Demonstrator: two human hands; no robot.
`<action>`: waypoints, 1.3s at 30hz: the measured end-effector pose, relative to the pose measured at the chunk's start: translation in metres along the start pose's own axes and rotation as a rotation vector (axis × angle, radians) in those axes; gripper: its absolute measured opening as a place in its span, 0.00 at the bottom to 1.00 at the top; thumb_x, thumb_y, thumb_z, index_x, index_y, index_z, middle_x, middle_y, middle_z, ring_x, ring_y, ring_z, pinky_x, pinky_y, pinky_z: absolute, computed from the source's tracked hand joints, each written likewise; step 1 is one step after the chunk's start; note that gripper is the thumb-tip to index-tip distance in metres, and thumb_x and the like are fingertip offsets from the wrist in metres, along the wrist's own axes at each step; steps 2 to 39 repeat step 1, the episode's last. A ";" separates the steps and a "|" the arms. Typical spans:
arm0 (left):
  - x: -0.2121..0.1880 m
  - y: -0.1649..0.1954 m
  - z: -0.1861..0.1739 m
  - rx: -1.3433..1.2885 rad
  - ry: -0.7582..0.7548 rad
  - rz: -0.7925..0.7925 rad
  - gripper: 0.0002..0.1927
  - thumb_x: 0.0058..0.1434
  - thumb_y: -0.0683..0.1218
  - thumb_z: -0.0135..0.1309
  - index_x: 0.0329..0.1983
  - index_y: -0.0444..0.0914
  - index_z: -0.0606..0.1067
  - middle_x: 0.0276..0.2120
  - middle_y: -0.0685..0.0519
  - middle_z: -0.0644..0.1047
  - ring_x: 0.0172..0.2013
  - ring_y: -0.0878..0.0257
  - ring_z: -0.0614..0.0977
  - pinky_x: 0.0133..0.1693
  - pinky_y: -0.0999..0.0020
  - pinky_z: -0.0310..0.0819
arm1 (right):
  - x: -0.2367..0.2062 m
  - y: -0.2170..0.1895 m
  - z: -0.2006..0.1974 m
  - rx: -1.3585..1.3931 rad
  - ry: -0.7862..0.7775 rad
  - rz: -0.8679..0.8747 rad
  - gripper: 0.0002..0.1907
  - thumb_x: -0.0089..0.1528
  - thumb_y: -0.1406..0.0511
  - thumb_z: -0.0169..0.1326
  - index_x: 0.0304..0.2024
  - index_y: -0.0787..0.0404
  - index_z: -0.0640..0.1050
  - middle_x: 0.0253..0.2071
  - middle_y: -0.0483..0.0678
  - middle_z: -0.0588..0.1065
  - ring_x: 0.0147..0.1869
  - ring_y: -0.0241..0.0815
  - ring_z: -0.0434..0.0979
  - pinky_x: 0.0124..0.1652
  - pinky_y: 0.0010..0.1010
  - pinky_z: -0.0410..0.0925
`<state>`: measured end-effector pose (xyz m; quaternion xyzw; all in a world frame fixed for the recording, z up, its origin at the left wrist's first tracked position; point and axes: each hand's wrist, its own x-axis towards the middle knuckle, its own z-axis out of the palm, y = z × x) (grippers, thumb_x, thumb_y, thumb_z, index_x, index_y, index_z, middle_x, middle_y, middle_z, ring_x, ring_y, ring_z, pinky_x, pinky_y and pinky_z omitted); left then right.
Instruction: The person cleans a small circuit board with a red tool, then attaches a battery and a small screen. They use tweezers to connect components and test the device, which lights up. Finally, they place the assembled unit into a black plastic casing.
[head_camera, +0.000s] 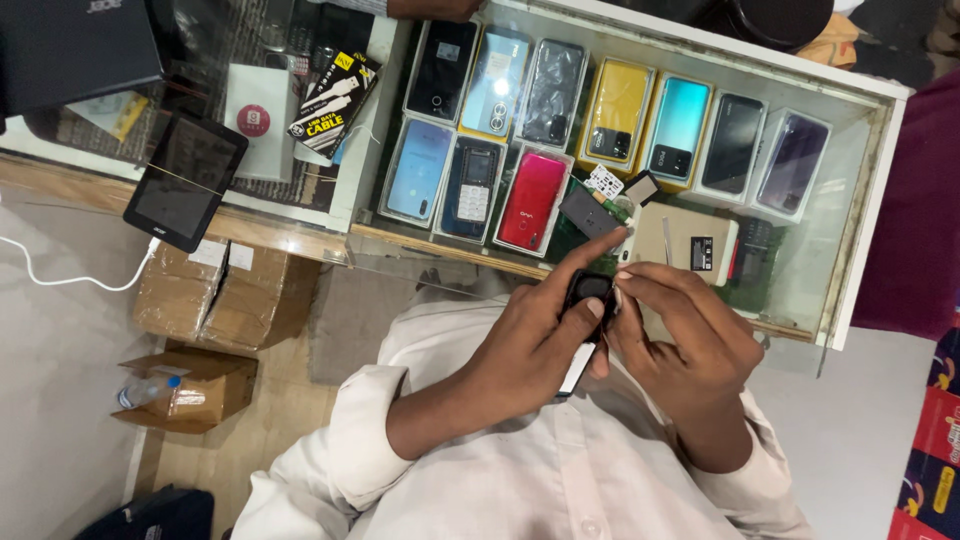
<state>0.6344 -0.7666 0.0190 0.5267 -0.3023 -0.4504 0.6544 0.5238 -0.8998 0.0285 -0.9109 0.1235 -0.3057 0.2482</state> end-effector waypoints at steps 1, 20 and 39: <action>0.000 -0.001 0.000 0.013 0.001 -0.004 0.29 0.75 0.40 0.39 0.79 0.37 0.55 0.34 0.51 0.78 0.30 0.65 0.83 0.38 0.70 0.79 | -0.001 0.000 0.000 0.007 0.000 0.022 0.09 0.60 0.76 0.65 0.42 0.67 0.81 0.44 0.51 0.81 0.45 0.43 0.85 0.43 0.29 0.75; 0.000 -0.001 0.000 0.013 0.001 -0.004 0.29 0.75 0.40 0.39 0.79 0.37 0.55 0.34 0.51 0.78 0.30 0.65 0.83 0.38 0.70 0.79 | -0.001 0.000 0.000 0.007 0.000 0.022 0.09 0.60 0.76 0.65 0.42 0.67 0.81 0.44 0.51 0.81 0.45 0.43 0.85 0.43 0.29 0.75; 0.000 -0.001 0.000 0.013 0.001 -0.004 0.29 0.75 0.40 0.39 0.79 0.37 0.55 0.34 0.51 0.78 0.30 0.65 0.83 0.38 0.70 0.79 | -0.001 0.000 0.000 0.007 0.000 0.022 0.09 0.60 0.76 0.65 0.42 0.67 0.81 0.44 0.51 0.81 0.45 0.43 0.85 0.43 0.29 0.75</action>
